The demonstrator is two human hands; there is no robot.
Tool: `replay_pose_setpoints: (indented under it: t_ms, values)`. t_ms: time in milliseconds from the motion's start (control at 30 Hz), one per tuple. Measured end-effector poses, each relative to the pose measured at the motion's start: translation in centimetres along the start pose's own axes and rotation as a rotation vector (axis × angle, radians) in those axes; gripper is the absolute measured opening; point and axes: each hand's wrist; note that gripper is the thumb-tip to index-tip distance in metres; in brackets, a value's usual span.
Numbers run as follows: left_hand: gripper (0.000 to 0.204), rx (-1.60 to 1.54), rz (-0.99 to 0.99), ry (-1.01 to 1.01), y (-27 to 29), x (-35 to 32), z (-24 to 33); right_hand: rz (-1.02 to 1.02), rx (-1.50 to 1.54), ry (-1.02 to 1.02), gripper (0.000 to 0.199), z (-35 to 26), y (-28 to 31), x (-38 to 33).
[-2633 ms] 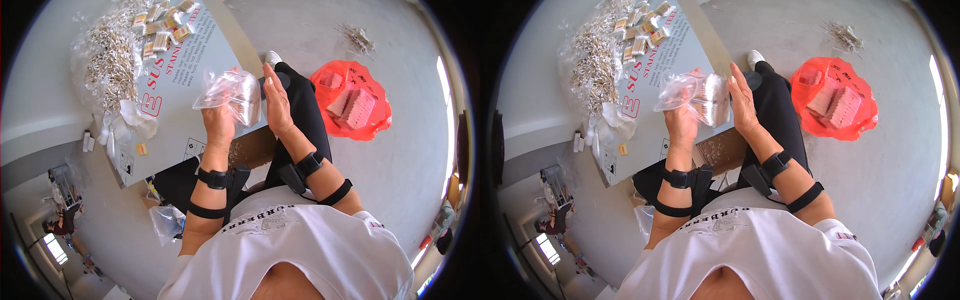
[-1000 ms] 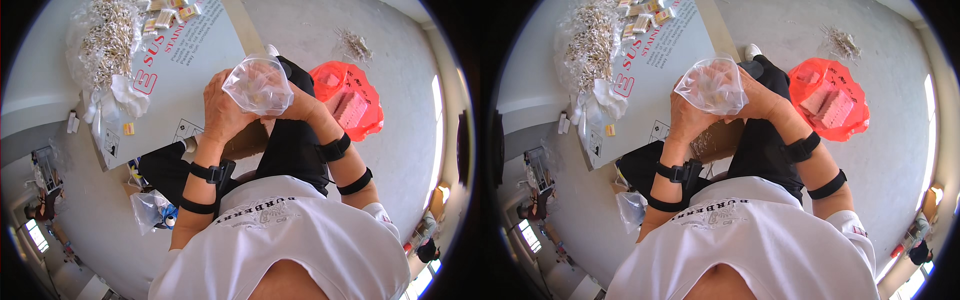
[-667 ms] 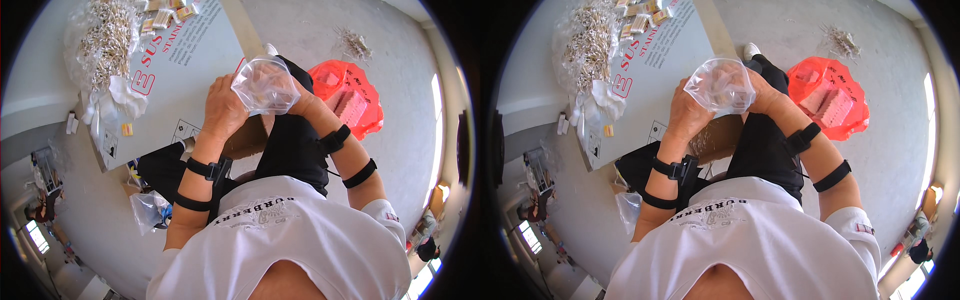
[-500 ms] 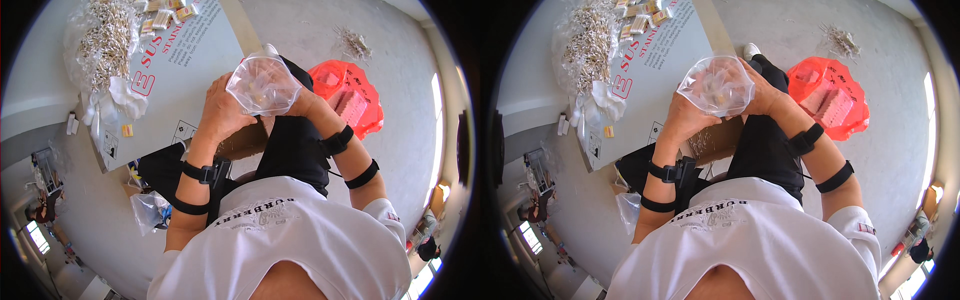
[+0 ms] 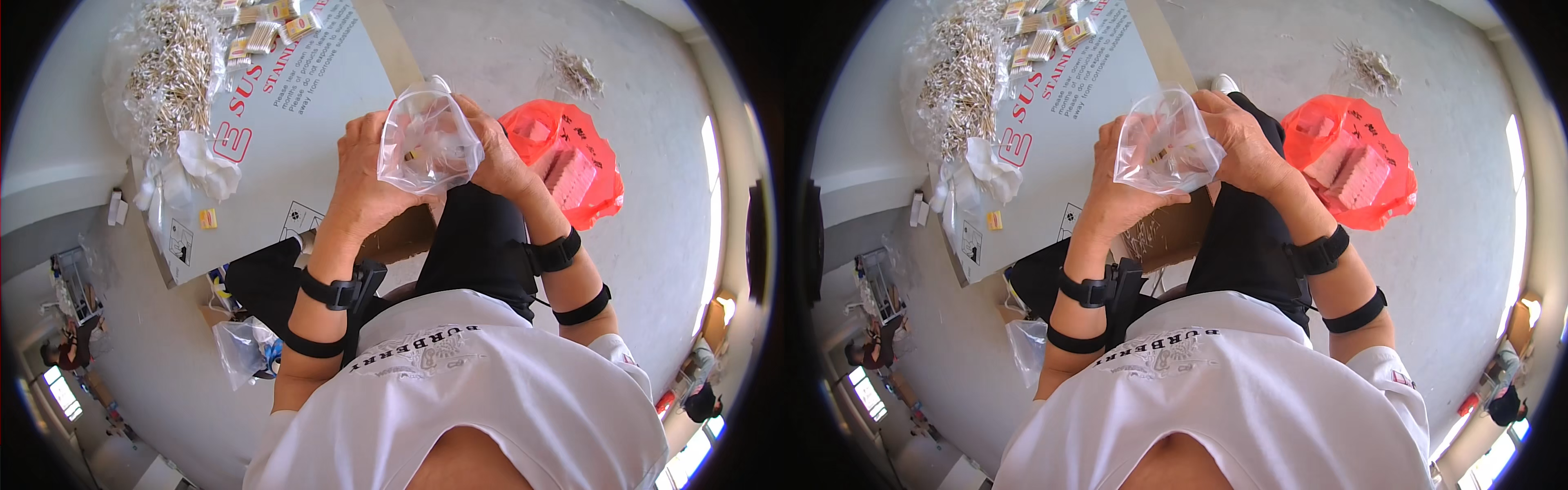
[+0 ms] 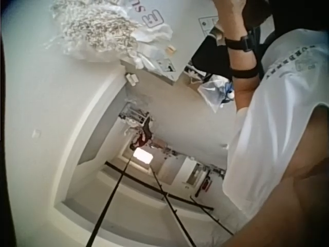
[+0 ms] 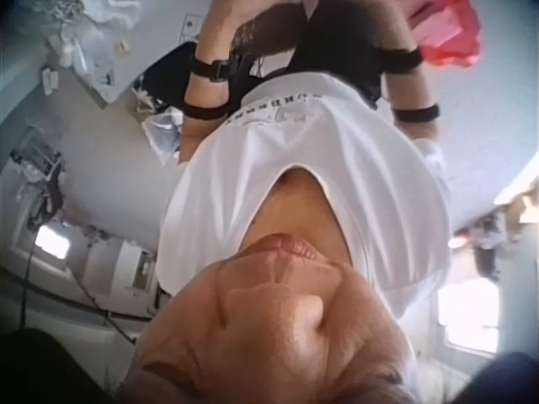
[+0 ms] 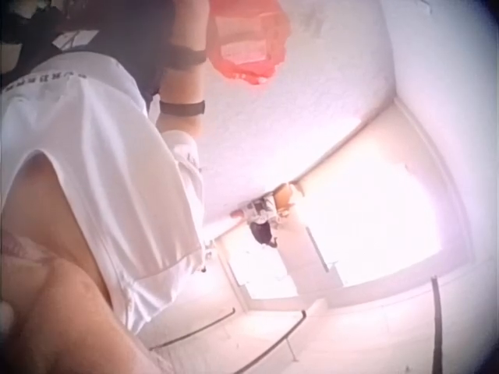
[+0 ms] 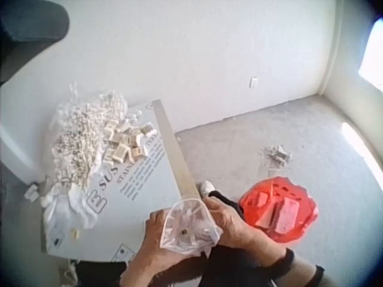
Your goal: Packing individual retail containers of cotton swabs into clear plastic bags and placing them into a box.
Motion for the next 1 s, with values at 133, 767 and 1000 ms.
replay_pose_setpoints:
  t_ms: [133, 767, 1000]
  values:
    - [0.076, -0.035, 0.064, 0.018, -3.3, 0.0, -0.4, -0.032, 0.421, -0.294, 0.023, -0.3, -1.0, 0.2]
    - [0.011, -0.993, 0.789, 0.735, -6.0, -0.3, -10.0, 0.348, -0.183, -0.168, 0.027, -0.6, -6.2, -0.7]
    - [0.015, -0.511, 0.770, 0.551, -9.2, -2.3, -11.9, -0.176, -0.547, 0.000, 0.062, -1.3, -10.4, 2.3]
Point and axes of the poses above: each hand's wrist, its own x-axis towards the middle knuckle, its own y-axis out of the back of the hand, z = x × y, and after that the axes turned 2 degrees about y, right-handed
